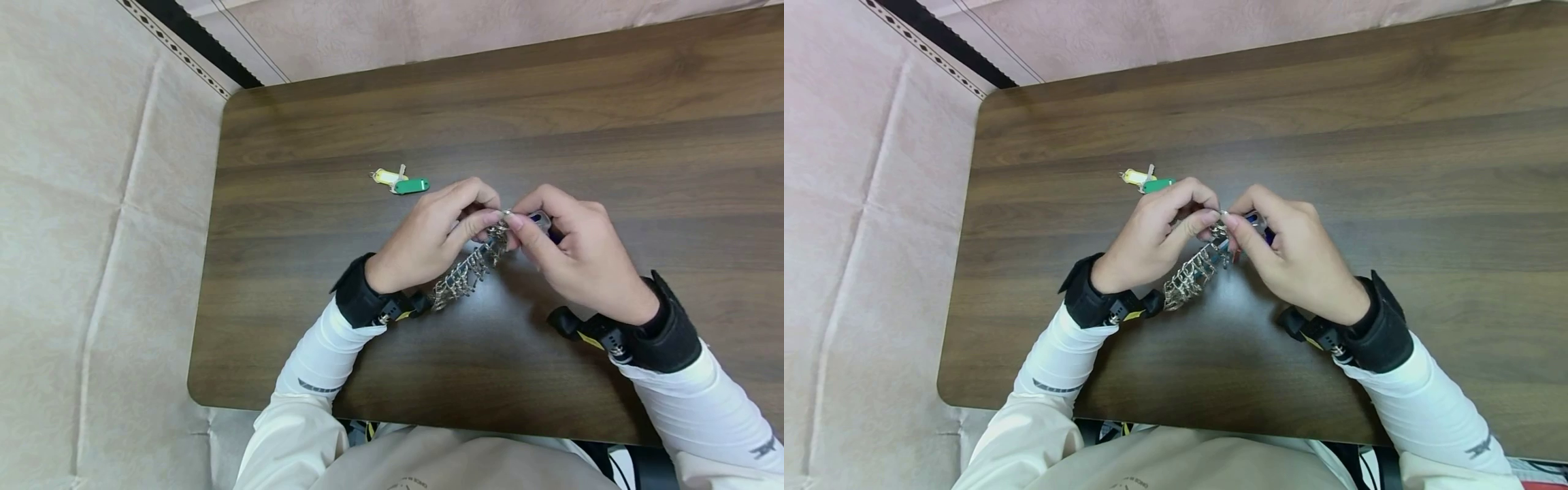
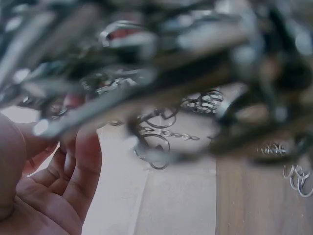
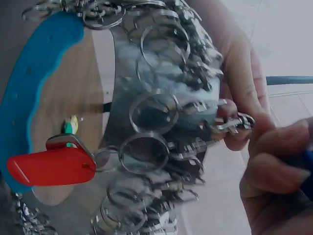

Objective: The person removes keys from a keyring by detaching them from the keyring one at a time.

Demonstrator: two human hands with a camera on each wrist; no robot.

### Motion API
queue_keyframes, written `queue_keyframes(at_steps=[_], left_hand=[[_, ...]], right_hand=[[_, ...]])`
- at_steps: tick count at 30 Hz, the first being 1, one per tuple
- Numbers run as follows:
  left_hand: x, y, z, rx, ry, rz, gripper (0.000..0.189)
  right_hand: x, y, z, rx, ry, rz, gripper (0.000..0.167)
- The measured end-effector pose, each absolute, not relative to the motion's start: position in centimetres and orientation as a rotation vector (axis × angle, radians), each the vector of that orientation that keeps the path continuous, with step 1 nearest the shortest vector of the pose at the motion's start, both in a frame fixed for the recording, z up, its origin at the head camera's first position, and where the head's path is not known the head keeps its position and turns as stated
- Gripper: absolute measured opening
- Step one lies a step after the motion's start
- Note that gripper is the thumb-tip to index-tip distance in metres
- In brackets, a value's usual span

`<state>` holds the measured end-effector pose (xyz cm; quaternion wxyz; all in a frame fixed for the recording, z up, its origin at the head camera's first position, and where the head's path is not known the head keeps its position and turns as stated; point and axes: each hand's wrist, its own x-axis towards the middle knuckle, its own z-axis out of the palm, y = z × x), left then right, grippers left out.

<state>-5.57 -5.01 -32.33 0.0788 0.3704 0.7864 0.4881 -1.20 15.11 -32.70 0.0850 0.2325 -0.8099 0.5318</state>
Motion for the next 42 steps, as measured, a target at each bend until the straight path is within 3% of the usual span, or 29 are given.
queue_keyframes(at_steps=[23, 35, 42], left_hand=[[-5.2, -5.1, -32.1, 1.125, 2.452, 1.467, 0.01], [-6.0, -5.3, -32.3, 0.837, 2.211, 1.582, 0.01], [-6.0, -5.2, -32.6, 0.93, 2.242, 1.671, 0.007]], right_hand=[[-0.5, 13.9, -32.4, 0.547, -2.421, 1.709, 0.012], [-0.8, 13.7, -33.0, 0.463, -2.217, 1.972, 0.005], [-0.9, 14.1, -32.7, 0.465, -2.239, 2.002, 0.006]])
